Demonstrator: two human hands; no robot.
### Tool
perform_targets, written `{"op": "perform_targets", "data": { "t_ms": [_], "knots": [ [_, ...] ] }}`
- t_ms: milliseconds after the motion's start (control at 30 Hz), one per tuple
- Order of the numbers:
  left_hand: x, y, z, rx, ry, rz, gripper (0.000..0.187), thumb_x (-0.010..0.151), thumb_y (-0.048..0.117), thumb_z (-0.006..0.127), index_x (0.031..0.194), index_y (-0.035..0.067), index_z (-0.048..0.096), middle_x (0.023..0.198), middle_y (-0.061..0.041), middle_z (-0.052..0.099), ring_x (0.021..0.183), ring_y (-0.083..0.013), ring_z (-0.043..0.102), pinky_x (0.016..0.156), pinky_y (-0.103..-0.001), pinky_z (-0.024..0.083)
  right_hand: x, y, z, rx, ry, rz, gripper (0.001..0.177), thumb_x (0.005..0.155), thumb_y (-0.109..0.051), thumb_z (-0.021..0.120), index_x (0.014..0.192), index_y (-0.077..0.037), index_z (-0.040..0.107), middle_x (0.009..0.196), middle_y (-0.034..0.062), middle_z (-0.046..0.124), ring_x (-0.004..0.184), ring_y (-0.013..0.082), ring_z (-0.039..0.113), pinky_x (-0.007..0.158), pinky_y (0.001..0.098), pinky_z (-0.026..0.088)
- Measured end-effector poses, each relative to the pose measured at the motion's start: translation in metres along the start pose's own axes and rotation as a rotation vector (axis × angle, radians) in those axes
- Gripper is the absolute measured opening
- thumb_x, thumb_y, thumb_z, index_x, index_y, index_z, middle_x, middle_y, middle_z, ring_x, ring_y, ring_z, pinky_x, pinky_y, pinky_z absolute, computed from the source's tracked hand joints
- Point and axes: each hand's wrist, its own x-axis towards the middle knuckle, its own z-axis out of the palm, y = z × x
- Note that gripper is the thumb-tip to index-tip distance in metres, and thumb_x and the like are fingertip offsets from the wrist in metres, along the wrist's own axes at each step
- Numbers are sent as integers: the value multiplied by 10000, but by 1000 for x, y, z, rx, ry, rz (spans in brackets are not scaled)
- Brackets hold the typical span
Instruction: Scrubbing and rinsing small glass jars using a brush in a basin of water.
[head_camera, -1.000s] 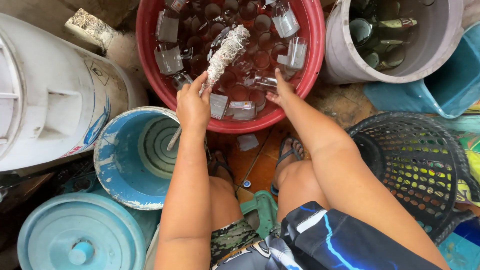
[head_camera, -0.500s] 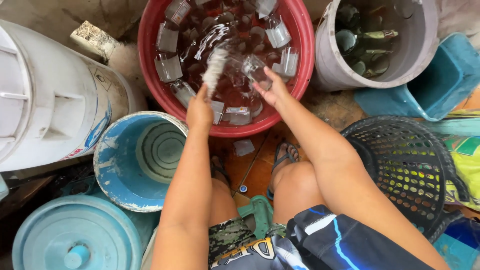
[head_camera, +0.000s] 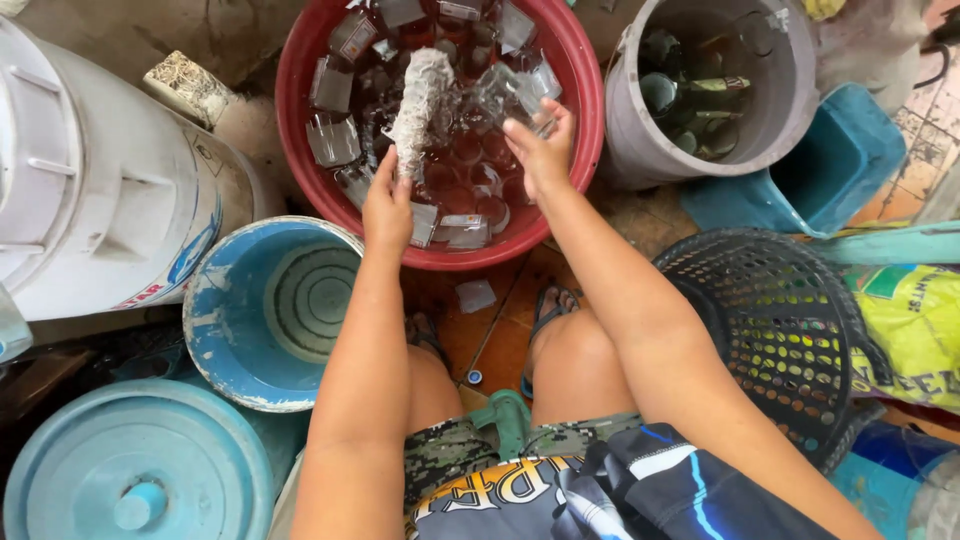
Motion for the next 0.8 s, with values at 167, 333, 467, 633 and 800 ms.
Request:
{"op": "perform_targets", "data": {
  "t_ms": [167, 333, 467, 633, 800],
  "knots": [
    [-19, 6, -5, -273, -148, 60, 529, 1056, 166, 542, 1572, 259, 472, 866, 42, 527, 630, -91, 456, 600, -275, 423, -56, -70, 33, 156, 82, 366, 666, 711, -340, 821, 1227, -91, 483, 886, 112, 614, 771, 264, 688, 796, 409, 643],
    [-37, 28, -9, 43, -378, 328, 497, 1034, 149, 581, 1510, 286, 530, 1269, -20, 636, 1202, -202, 600, 996, -363, 444, 1, 0, -12, 267, -211, 525, 428, 859, -495, 573, 1069, -129, 641, 958, 76, 666, 836, 227, 619, 738, 330, 515],
    [-20, 10, -1, -22, -243, 302, 489, 1017, 124, 578, 1481, 272, 544, 1420, -118, 599, 1321, -272, 572, 1119, -436, 441, -51, -55, 5, 274, -104, 469, 664, 810, -496, 680, 1368, -175, 516, 1297, 122, 561, 848, 255, 677, 684, 352, 622],
    [-16, 4, -14, -337, -117, 48, 543, 1046, 145, 564, 1568, 264, 479, 772, 49, 492, 578, -89, 438, 566, -271, 413, -57, -68, 1, 585, -423, 444, 495, 811, -329, 784, 1229, -123, 618, 1190, 262, 612, 997, 356, 675, 790, 411, 653],
    [-20, 3, -10, -467, -211, 140, 538, 1032, 146, 581, 1555, 233, 491, 836, 60, 544, 572, -70, 450, 479, -231, 386, -48, -59, -3, 519, -385, 443, 587, 728, -427, 818, 1204, -148, 616, 1082, 158, 625, 1009, 361, 675, 769, 392, 652]
  ]
}}
